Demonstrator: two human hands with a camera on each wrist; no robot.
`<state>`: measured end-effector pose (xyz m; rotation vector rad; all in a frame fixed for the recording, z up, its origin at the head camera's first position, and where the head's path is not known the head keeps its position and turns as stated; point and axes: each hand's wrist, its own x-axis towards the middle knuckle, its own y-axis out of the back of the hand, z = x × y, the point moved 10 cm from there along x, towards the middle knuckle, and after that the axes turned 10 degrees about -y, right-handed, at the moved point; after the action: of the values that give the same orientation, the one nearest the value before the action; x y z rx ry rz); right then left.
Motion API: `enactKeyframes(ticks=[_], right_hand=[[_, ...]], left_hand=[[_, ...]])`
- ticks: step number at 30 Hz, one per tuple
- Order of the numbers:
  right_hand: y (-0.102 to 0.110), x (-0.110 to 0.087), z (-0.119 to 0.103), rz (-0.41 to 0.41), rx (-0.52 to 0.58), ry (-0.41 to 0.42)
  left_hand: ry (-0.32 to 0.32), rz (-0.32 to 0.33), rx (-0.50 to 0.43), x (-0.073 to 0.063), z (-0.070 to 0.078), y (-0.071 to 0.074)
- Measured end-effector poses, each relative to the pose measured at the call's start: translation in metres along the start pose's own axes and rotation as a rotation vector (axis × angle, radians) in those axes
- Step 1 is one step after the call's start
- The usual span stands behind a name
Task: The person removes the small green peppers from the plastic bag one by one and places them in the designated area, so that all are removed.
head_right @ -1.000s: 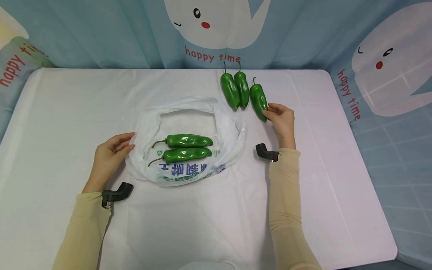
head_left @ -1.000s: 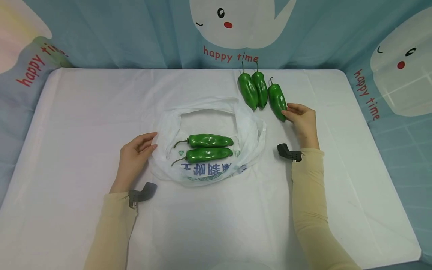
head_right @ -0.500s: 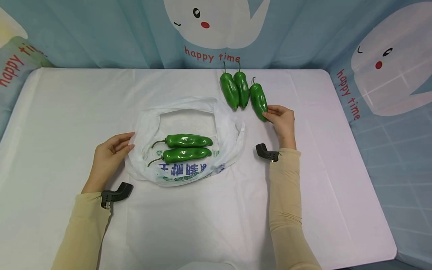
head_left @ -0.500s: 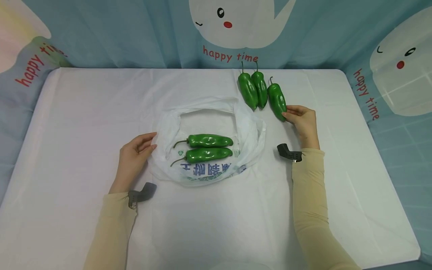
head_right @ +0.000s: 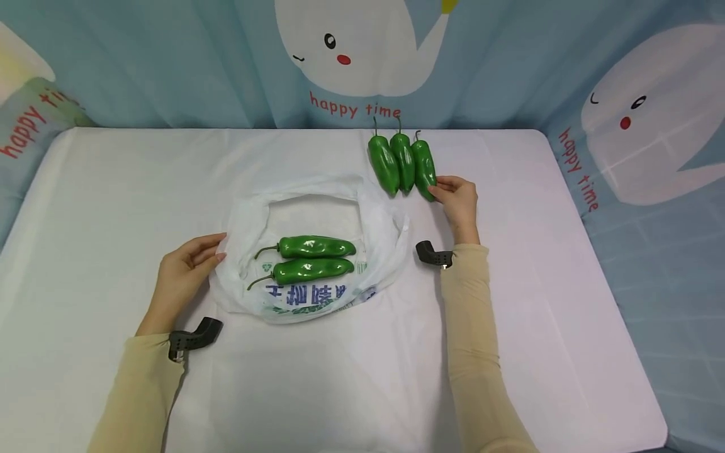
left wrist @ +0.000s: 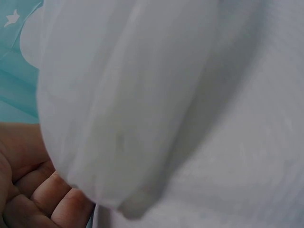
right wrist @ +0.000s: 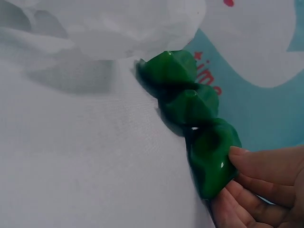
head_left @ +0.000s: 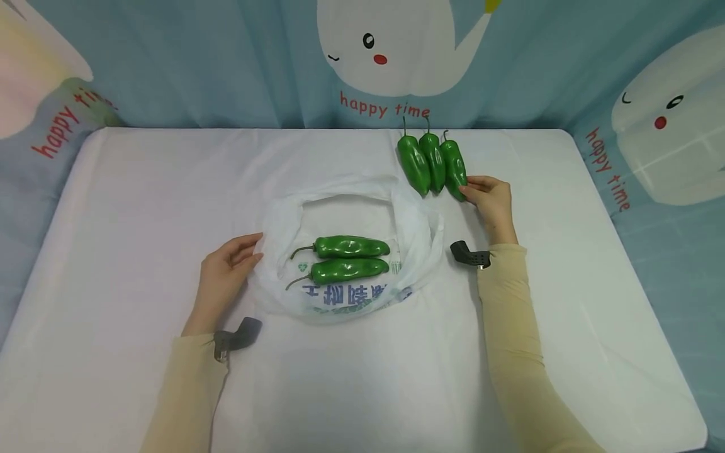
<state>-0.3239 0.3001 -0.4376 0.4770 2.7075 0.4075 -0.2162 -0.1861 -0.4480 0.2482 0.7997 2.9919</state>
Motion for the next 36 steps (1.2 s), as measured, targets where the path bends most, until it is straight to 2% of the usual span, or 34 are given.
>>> enactKeyframes(ticks=[9,16,23,36], right_hand=[[-0.007,0.0056,-0.003,0.008,0.079,0.013],[-0.0101,0.006,-0.0061,0.044,0.033,0.031],[-0.008,0.006,-0.001,0.071,0.099,0.02],[-0.0072,0.0026,0.0025,0.082,0.047,-0.012]], left_hand=[[-0.027,0.01,0.008,-0.0014,0.0035,0.0003],[-0.034,0.013,-0.004,0.0009,0.0052,0.0022],[-0.034,0.015,-0.002,0.002,0.0061,0.0028],[-0.037,0.01,-0.043,0.0013,0.0066,0.0017]])
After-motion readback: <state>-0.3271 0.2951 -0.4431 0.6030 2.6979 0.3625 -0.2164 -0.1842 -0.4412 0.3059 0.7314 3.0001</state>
